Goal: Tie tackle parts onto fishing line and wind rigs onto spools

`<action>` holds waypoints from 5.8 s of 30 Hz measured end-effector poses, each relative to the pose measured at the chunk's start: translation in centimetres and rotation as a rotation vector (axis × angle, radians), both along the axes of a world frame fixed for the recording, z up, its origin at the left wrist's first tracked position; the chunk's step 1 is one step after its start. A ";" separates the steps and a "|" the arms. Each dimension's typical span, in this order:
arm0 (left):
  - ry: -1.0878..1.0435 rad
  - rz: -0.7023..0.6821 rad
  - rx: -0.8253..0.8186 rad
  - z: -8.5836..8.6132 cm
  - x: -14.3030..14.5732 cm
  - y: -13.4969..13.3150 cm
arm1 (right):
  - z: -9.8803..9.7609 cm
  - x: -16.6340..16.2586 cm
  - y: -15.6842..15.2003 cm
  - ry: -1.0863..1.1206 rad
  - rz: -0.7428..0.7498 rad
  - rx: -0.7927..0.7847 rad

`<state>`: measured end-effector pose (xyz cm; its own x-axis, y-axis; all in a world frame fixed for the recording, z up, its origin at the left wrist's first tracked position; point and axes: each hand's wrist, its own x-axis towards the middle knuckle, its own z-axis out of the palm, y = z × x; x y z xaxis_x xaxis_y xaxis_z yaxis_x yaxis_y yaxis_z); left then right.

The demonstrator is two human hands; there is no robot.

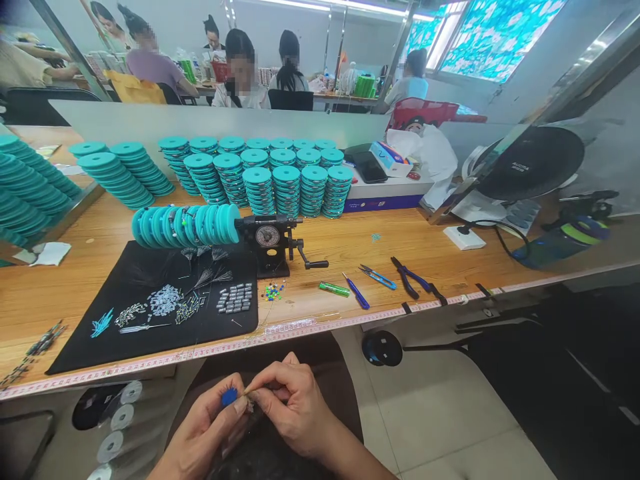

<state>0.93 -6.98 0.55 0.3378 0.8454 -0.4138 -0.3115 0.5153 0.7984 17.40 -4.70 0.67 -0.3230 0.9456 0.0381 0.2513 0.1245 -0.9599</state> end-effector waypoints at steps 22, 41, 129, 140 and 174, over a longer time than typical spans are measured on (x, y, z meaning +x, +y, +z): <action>-0.035 -0.085 0.018 -0.9 -0.2 0.1 | -1.2 -0.1 0.1 0.313 0.065 -0.372; 0.472 0.004 0.302 1.4 0.4 0.2 | -1.1 -2.6 -1.9 0.812 -0.178 -0.669; 0.971 -0.104 0.704 1.0 -1.4 0.9 | -1.1 -2.4 -2.1 0.291 -0.210 -0.310; 0.877 -0.111 0.713 0.9 -1.3 0.6 | -1.5 -2.4 -2.5 0.219 -0.175 -0.244; 0.896 -0.146 0.570 1.0 -0.9 0.7 | 0.3 -0.9 -2.2 0.083 -0.060 -0.163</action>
